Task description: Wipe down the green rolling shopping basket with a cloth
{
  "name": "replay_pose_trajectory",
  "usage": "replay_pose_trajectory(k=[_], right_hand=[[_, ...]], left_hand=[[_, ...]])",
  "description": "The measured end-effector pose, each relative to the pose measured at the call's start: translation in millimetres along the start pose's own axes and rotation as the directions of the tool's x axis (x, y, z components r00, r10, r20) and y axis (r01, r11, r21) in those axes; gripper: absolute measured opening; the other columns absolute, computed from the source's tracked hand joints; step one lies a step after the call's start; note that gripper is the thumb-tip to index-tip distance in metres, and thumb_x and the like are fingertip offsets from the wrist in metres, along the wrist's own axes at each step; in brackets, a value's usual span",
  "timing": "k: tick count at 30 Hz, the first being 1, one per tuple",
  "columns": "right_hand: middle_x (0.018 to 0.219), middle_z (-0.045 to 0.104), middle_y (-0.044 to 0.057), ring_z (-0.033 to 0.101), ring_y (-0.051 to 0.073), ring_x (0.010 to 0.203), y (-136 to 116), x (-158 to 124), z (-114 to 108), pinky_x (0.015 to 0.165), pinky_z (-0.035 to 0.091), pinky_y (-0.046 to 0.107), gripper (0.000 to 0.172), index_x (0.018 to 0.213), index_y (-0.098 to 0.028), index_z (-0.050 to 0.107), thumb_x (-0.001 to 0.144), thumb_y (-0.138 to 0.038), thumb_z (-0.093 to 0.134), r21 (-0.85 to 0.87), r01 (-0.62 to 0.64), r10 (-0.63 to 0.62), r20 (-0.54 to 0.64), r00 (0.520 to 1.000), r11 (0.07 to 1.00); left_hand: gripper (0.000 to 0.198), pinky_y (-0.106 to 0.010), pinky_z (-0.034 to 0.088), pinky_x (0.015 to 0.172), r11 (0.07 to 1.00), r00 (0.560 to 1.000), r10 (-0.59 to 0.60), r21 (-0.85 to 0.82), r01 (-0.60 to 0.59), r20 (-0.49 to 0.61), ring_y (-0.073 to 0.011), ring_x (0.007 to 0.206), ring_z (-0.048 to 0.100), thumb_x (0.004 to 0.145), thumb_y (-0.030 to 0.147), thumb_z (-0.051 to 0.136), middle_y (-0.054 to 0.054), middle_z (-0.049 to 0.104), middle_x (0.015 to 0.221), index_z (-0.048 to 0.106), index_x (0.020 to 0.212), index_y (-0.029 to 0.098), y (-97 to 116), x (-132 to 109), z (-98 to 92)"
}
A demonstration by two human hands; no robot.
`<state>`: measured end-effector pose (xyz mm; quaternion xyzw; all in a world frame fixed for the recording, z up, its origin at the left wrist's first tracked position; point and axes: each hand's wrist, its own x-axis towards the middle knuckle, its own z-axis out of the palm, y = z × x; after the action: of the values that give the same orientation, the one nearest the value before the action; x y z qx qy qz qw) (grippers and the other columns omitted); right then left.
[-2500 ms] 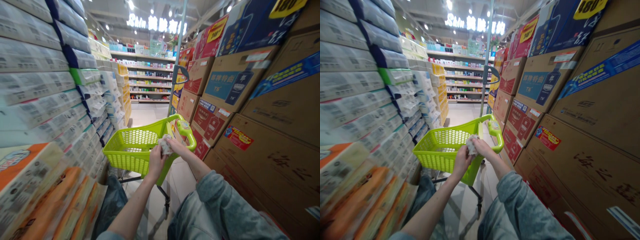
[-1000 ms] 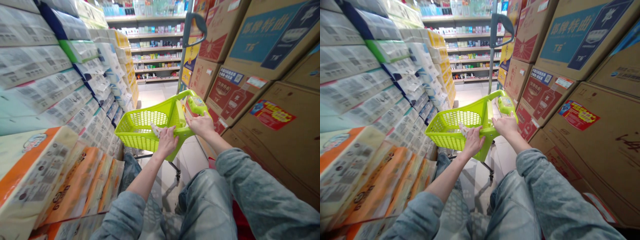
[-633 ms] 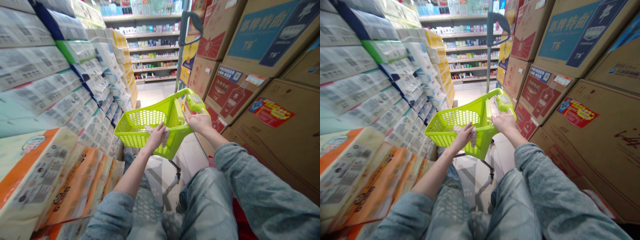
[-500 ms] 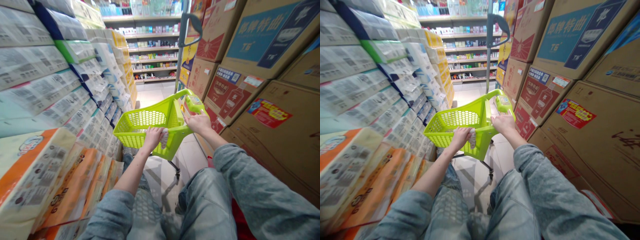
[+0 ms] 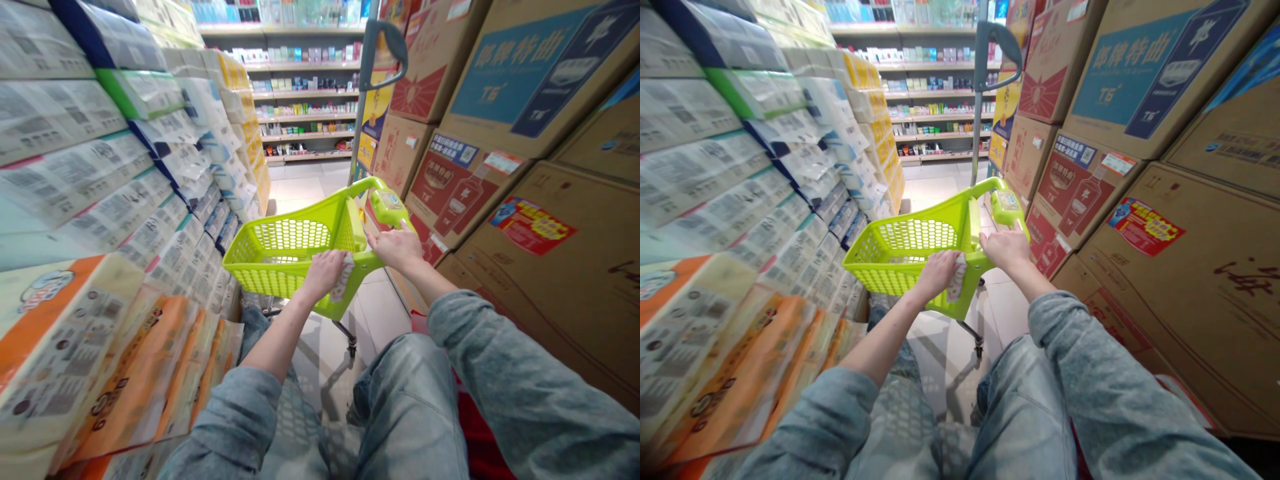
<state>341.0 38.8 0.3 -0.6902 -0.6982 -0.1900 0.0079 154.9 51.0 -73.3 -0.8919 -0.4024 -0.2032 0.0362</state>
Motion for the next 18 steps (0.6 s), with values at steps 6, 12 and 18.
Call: replay_pose_trajectory(k=[6, 12, 18], right_hand=[[0.082, 0.074, 0.011, 0.067, 0.021, 0.084, 0.8, 1.3, 0.4, 0.102, 0.027, 0.039, 0.059, 0.084, -0.014, 0.076, 0.096, -0.041, 0.024, 0.018, 0.011, -0.012, 0.012, 1.000, 1.000], [0.083, 0.074, 0.011, 0.067, 0.022, 0.085, 1.2, 5.7, 9.6, 0.102, 0.025, 0.041, 0.061, 0.083, -0.016, 0.076, 0.096, -0.042, 0.022, 0.032, 0.012, -0.012, 0.019, 1.000, 0.999], [0.079, 0.073, 0.013, 0.068, 0.022, 0.082, 1.0, 4.6, 9.3, 0.101, 0.027, 0.040, 0.061, 0.085, -0.013, 0.077, 0.095, -0.043, 0.024, 0.009, -0.009, 0.009, 0.007, 1.000, 1.000]], left_hand=[[0.021, -0.038, 0.036, 0.088, 0.978, 0.985, -0.174, 0.120, 0.171, 0.012, -0.0237, 0.095, 0.053, 0.093, 0.022, 0.038, -0.008, 0.062, 0.096, 0.056, 0.103, 0.018, -59.3, -42.9, -1.0], [0.022, -0.040, 0.034, 0.091, 0.943, 0.968, -0.252, 0.224, 0.246, -0.002, -0.0259, 0.096, 0.050, 0.092, 0.020, 0.036, -0.010, 0.059, 0.096, 0.055, 0.103, 0.017, -85.5, -66.8, -1.9], [0.022, -0.041, 0.034, 0.090, 0.928, 0.957, -0.291, 0.237, 0.286, -0.017, -0.0268, 0.097, 0.049, 0.091, 0.019, 0.037, -0.011, 0.060, 0.098, 0.055, 0.103, 0.017, -58.9, -54.1, 0.0]])
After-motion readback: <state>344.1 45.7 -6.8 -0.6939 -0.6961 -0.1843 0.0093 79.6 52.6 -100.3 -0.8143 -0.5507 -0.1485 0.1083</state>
